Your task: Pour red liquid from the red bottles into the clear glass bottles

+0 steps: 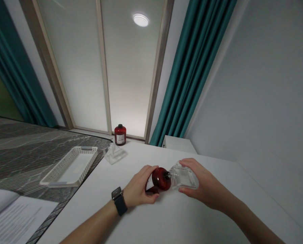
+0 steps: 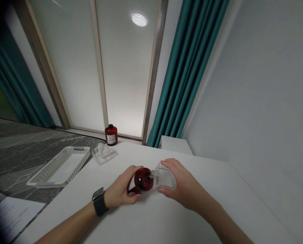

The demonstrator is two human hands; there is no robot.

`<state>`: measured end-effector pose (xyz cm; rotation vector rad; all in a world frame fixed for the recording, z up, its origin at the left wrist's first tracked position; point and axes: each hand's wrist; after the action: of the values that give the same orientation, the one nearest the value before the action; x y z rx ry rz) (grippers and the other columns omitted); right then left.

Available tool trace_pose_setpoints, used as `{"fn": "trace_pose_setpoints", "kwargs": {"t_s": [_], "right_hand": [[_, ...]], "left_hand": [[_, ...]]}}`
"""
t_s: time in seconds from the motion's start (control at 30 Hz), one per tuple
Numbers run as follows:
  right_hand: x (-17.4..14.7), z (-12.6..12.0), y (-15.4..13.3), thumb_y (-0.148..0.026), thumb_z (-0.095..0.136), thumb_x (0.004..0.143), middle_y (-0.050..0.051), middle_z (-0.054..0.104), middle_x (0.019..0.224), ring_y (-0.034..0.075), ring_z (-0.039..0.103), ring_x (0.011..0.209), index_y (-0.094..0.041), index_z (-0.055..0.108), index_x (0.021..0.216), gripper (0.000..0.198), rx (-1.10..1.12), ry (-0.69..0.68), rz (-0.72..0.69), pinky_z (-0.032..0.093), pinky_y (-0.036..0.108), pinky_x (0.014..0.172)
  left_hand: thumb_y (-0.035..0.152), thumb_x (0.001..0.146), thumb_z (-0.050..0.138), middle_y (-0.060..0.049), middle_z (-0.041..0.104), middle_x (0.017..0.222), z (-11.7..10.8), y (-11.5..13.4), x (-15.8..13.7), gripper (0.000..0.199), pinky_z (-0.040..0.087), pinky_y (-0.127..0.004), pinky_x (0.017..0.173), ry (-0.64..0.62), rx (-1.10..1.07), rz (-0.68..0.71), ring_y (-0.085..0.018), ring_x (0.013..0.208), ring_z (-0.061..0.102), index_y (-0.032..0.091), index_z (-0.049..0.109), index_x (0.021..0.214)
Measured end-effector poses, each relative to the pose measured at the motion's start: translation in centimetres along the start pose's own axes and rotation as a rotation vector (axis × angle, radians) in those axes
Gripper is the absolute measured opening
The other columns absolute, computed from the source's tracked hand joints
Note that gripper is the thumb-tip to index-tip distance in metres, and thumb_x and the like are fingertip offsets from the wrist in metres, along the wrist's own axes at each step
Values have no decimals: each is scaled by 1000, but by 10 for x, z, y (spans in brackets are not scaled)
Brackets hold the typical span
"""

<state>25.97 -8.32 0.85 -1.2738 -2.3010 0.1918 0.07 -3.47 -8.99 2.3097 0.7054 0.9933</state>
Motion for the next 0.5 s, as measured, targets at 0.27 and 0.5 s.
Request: {"fn": "trace_pose_setpoints", "kwargs": {"t_s": [0.27, 0.5], "right_hand": [[0, 0, -1, -22, 74, 71, 14, 60, 128, 31, 59, 119, -22, 50, 126, 60, -1, -1, 3, 49, 51, 103], [2, -1, -1, -22, 73, 73, 14, 59, 128, 29, 59, 119, -21, 48, 126, 59, -10, -12, -5, 49, 50, 104]], "left_hand": [[19, 65, 69, -10, 52, 120, 0, 1, 0, 83, 45, -44, 97, -1, 8, -12, -29, 107, 52, 22, 33, 140], [22, 66, 70, -11, 52, 122, 0, 1, 0, 82, 45, -45, 97, 9, 8, 0, -29, 109, 53, 22, 32, 139]]}}
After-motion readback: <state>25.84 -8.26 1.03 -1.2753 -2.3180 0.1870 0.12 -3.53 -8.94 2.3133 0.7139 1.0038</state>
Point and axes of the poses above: each hand's wrist, its own x-axis towards the middle knuckle, its own z-axis out of the palm, y = z × x
